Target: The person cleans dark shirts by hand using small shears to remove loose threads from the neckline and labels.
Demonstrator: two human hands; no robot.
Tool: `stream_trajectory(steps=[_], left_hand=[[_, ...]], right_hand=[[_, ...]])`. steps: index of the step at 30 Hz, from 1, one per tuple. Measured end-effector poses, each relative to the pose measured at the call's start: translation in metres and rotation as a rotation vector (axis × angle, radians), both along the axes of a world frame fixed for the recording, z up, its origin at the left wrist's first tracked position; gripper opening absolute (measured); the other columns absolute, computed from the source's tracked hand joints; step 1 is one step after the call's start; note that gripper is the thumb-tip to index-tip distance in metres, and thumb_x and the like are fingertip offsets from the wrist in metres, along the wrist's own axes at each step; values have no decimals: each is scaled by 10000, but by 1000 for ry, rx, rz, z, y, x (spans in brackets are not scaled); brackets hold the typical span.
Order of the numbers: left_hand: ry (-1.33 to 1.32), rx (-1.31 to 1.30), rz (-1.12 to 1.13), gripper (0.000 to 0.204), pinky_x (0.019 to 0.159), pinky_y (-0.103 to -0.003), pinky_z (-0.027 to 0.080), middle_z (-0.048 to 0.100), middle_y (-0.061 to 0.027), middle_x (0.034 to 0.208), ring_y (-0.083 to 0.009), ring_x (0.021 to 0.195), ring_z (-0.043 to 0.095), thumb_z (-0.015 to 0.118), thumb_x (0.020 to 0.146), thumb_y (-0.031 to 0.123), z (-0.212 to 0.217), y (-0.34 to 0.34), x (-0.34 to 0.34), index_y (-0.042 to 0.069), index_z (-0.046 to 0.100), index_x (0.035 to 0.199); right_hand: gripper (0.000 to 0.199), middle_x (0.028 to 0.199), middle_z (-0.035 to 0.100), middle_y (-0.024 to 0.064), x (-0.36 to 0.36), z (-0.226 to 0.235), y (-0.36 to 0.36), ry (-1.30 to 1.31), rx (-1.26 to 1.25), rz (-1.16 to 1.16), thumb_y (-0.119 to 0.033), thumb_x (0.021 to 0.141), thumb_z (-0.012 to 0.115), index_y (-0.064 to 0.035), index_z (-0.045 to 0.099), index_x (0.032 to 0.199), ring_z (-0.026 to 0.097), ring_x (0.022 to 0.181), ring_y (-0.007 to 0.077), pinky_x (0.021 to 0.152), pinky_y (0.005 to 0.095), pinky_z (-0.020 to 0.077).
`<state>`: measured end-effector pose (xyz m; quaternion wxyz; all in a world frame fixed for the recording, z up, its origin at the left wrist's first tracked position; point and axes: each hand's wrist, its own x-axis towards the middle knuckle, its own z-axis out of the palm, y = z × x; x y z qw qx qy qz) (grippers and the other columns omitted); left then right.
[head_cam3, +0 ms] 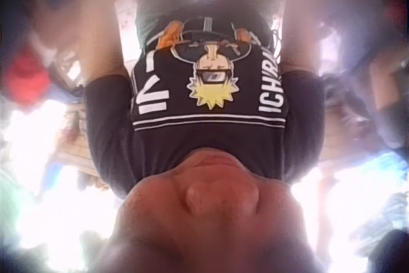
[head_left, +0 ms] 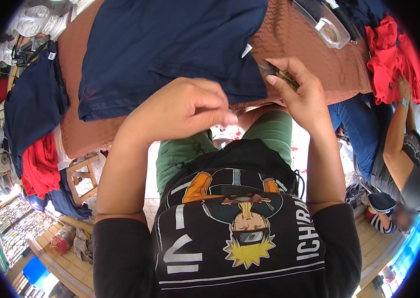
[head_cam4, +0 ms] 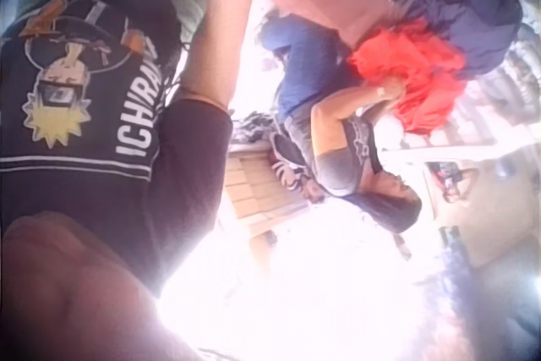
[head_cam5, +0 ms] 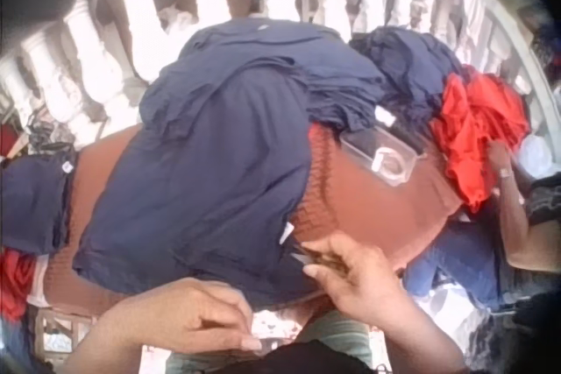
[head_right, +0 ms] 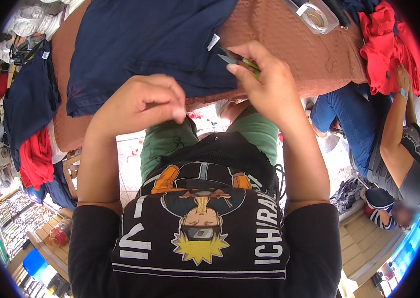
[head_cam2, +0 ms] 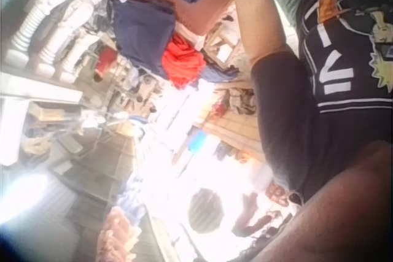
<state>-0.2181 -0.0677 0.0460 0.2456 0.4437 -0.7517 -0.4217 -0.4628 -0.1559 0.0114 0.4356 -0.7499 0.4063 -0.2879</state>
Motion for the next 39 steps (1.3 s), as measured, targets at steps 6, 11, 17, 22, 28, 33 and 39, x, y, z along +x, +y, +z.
stream_trajectory(steps=[6, 11, 17, 22, 28, 33, 39], left_hand=[[-386, -520, 231, 240, 874, -337, 464, 645, 21, 1137, -210, 1037, 561, 684, 852, 124, -52, -14, -31, 134, 732, 1087], [-324, -465, 391, 212, 854, -354, 466, 630, 12, 1070, -206, 987, 565, 760, 772, 145, -75, -12, -47, 134, 747, 983], [-395, -478, 192, 124, 847, -334, 463, 624, 1, 1042, -191, 964, 578, 798, 745, 184, -33, 2, -21, 97, 728, 801], [-317, -33, 77, 183, 738, -307, 532, 657, -35, 1022, -192, 912, 627, 802, 775, 206, 3, 23, -6, 66, 728, 867], [-232, -439, 485, 322, 789, -354, 537, 677, -60, 1044, -256, 900, 642, 789, 764, 229, -46, 9, -51, 40, 698, 1009], [-388, -516, 596, 329, 802, -355, 540, 674, -56, 1075, -252, 928, 651, 802, 742, 168, -69, 7, -54, 32, 711, 1027], [-400, -513, 561, 255, 782, -347, 544, 672, -55, 1067, -237, 917, 652, 792, 742, 140, -72, 9, -53, 41, 734, 969]], right_hand=[[209, 993, 712, 86, -14, -26, 12, -117, 263, 25, -41, 915, 654, 28, 636, 1112, 656, 872, 130, 790, 281, 518], [213, 990, 711, 76, -14, -26, 14, -168, 379, 33, -32, 927, 640, 16, 621, 1134, 658, 844, 108, 720, 269, 526], [232, 1008, 709, 87, -20, -27, 10, -61, 337, 69, -62, 909, 669, 14, 634, 1127, 662, 875, 125, 760, 294, 530], [270, 970, 703, 82, -27, -24, 4, -126, 179, 27, -72, 890, 693, -1, 643, 1146, 634, 903, 109, 809, 277, 506], [155, 923, 714, 59, 5, -27, 18, -268, 217, 46, -92, 906, 683, -25, 672, 1045, 643, 813, 106, 708, 266, 516], [151, 940, 723, 108, 8, -41, 17, -118, 222, 18, -112, 905, 681, -30, 677, 1031, 682, 844, 173, 751, 312, 524], [153, 937, 727, 110, 10, -42, 17, -133, 176, 52, -98, 892, 690, -21, 677, 1024, 688, 847, 184, 765, 311, 519]])
